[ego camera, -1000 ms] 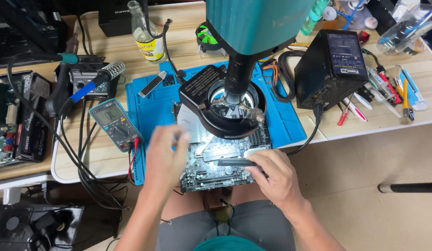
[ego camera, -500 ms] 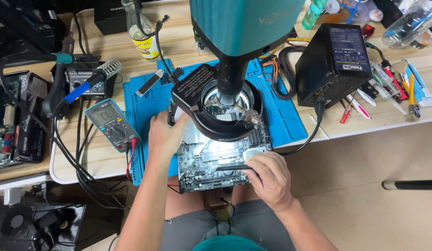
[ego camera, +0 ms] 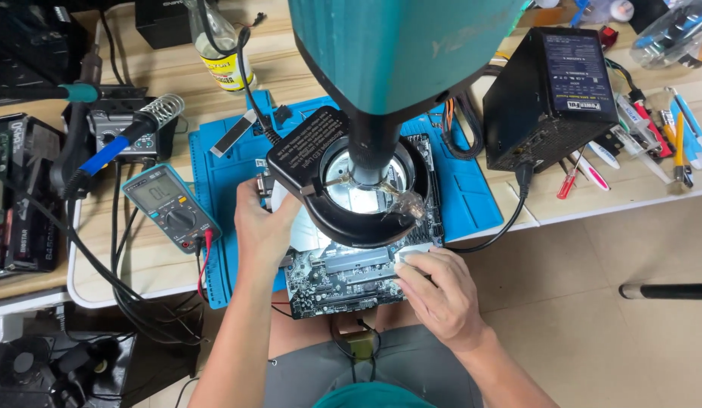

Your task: The person uses a multimeter to test various points on a computer motherboard placed on a blue mat. They hold the probes to different components under a magnifying lamp, checking readings on the multimeter display throughout the process.

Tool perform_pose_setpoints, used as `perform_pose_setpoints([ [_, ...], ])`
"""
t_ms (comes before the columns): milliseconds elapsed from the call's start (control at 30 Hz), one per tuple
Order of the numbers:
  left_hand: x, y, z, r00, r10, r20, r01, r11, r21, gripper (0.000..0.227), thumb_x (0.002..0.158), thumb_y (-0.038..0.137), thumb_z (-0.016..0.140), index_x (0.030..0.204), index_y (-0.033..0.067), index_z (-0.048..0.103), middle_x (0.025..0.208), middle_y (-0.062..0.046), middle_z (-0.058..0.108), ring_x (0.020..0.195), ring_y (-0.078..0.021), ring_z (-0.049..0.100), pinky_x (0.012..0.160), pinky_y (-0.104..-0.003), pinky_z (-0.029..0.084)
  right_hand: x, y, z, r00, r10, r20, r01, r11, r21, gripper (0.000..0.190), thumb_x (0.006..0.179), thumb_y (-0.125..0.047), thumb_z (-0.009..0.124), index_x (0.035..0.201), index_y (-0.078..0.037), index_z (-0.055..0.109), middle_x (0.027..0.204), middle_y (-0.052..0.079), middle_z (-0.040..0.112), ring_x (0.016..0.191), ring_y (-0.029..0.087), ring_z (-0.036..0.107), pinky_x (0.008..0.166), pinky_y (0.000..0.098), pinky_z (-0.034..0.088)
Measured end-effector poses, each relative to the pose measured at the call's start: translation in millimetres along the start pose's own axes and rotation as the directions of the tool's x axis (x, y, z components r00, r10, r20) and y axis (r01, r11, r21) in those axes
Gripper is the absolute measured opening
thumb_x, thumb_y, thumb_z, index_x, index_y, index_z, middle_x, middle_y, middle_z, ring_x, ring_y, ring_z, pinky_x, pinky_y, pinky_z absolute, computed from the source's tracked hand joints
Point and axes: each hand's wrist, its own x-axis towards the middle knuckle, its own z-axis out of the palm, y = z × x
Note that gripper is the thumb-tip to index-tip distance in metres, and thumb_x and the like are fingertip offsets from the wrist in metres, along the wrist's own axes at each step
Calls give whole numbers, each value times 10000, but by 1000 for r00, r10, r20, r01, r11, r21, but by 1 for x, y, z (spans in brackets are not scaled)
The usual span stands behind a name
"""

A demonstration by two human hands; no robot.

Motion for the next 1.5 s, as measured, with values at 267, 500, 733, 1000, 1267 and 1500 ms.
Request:
perform_pose_setpoints([
  [267, 6, -28, 1, 987, 152, -58, -158, 982, -101, 780, 770, 452, 877, 1378, 82, 559, 1197, -32, 743, 1004, -135, 706, 837, -348, 579, 18, 1, 5, 993, -105, 46, 105, 994, 2, 141, 1041, -46, 778, 1180, -23, 770, 1187, 142, 751, 1049, 296, 749, 970, 437, 624],
  [500, 9, -56, 0, 923, 380, -63, -384, 899, -208, 669, 863, 343, 921, 1310, 3, 558, 996, -145, 603, 897, -223, 558, 764, -434, 527, 5, 6, 29, 993, -83, -81, 79, 996, -52, 131, 1021, -189, 796, 1108, -95, 823, 1089, 81, 769, 990, 264, 782, 955, 466, 621],
  [733, 6, -64, 0, 898, 430, -92, -439, 862, -253, 767, 850, 410, 955, 1361, 16, 538, 1051, -119, 585, 957, -210, 539, 811, -403, 497, 6, 6, 32, 991, -91, -98, 83, 994, -76, 105, 1032, -198, 788, 1085, -115, 827, 1060, 60, 773, 959, 238, 770, 922, 438, 601],
  [1000, 1, -63, 0, 886, 455, -93, -463, 846, -265, 820, 831, 429, 967, 1396, 24, 532, 1073, -124, 600, 971, -213, 551, 832, -410, 515, 3, 7, 33, 993, -83, -89, 74, 993, -94, 112, 1031, -219, 787, 1089, -132, 828, 1068, 43, 773, 956, 223, 758, 897, 413, 576],
  [1267, 3, -65, 0, 879, 468, -87, -473, 835, -281, 836, 840, 425, 965, 1412, 16, 512, 1082, -129, 588, 986, -216, 549, 853, -415, 515, 5, 7, 29, 997, -61, -44, 57, 996, -75, 132, 1044, -240, 775, 1115, -138, 818, 1083, 40, 769, 974, 227, 746, 902, 408, 557],
  [1500, 2, -63, 0, 877, 473, -82, -474, 825, -308, 822, 854, 425, 955, 1400, 5, 506, 1075, -138, 583, 978, -220, 544, 845, -419, 514, 9, 6, 28, 998, -62, -1, 62, 997, -54, 158, 1054, -238, 762, 1150, -117, 798, 1118, 58, 756, 1018, 255, 750, 901, 426, 562],
])
